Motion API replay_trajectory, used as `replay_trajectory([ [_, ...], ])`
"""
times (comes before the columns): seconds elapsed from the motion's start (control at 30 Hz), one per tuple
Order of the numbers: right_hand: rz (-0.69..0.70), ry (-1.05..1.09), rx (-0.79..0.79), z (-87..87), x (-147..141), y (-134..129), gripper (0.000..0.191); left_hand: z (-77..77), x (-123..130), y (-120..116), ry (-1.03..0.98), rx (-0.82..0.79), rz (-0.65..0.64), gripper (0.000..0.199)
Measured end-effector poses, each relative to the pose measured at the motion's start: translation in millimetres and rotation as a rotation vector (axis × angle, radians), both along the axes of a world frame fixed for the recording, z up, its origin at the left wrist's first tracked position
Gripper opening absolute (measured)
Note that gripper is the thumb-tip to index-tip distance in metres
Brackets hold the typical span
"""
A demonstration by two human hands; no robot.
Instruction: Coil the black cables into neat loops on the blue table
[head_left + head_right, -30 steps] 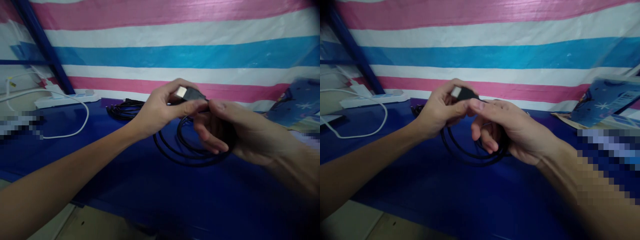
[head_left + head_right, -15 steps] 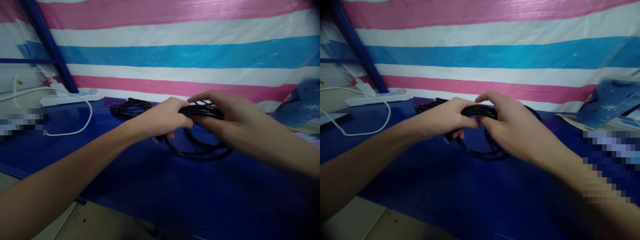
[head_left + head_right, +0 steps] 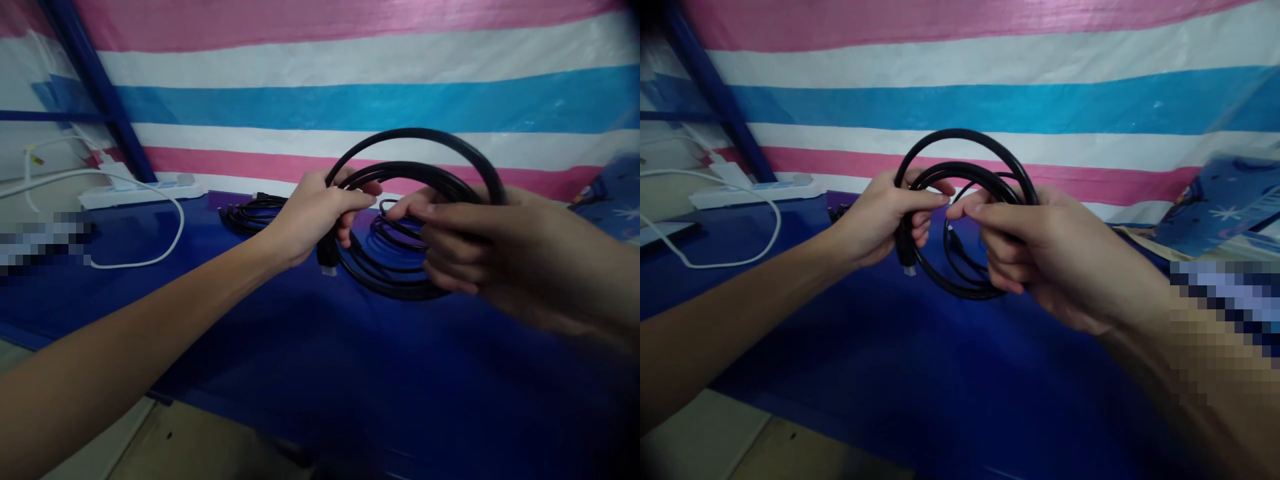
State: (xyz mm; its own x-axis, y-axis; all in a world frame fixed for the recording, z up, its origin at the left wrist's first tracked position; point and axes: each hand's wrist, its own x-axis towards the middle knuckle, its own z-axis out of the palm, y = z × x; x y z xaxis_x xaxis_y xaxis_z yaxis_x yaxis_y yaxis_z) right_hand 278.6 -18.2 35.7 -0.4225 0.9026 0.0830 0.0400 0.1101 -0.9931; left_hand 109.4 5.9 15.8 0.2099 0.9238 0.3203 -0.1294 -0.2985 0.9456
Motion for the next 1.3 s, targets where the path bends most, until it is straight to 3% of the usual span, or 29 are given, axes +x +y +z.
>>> replay_trajectory([
  [0.13, 0.005, -0.022, -0.050, 4.8, 10, 4, 0.027, 11.7, -1, -7, 0.030, -0.038, 0.005, 0.019],
  [0.3, -0.091, 0.017, 0.008, 5.2, 12, 6, 0.018, 15.7, -4, -6, 0.074, 0.119, 0.020, 0.032],
  [0.4, -0.115, 0.035, 0.130, 2.5, 7, 2, 0.010, 15.5, -4, -7, 0.207, 0.156, -0.048, 0.021],
  [0.5, -0.184, 0.098, 0.320, -0.4, 1, -2, 0.004, 17.3, -1, -13, 0.267, 0.090, -0.080, 0.013],
  [0.6, -0.183, 0.124, 0.377, -0.8, -2, -5, 0.006, 19.1, 2, -17, 0.078, -0.003, -0.025, 0.014],
  [0.7, -0.158, 0.222, 0.286, -1.8, -3, -7, 0.016, 19.1, 3, -13, -0.175, -0.110, 0.016, 0.013],
  [0.8, -0.032, 0.305, 0.272, -9.0, -4, -8, 0.023, 18.7, -2, -4, -0.353, -0.232, 0.055, 0.015],
  [0.87, 0.139, 0.240, 0.400, -17.1, -6, -9, 0.020, 18.5, -4, 0, -0.415, -0.284, 0.047, 0.013],
  [0.93, 0.237, 0.045, 0.606, -25.8, -10, -9, 0.049, 17.3, -3, 1, -0.433, -0.327, 0.018, 0.013],
  [1.0, 0.240, -0.200, 0.846, -33.2, -14, -8, 0.068, 14.3, 1, -3, -0.422, -0.371, -0.014, 0.018],
  [1.1, 0.126, -0.364, 1.067, -39.8, -19, -5, 0.055, 7.1, 11, -12, -0.332, -0.426, -0.053, 0.028],
  [1.17, 0.056, -0.289, 1.030, -41.1, -22, -3, 0.030, 2.4, 16, -15, -0.269, -0.399, -0.074, 0.031],
  [1.23, 0.013, -0.123, 0.862, -39.4, -25, 0, 0.006, -1.2, 17, -13, -0.244, -0.338, -0.068, 0.027],
  [1.3, 0.004, 0.067, 0.641, -34.8, -26, 1, 0.024, -3.9, 14, -8, -0.258, -0.266, -0.028, 0.019],
])
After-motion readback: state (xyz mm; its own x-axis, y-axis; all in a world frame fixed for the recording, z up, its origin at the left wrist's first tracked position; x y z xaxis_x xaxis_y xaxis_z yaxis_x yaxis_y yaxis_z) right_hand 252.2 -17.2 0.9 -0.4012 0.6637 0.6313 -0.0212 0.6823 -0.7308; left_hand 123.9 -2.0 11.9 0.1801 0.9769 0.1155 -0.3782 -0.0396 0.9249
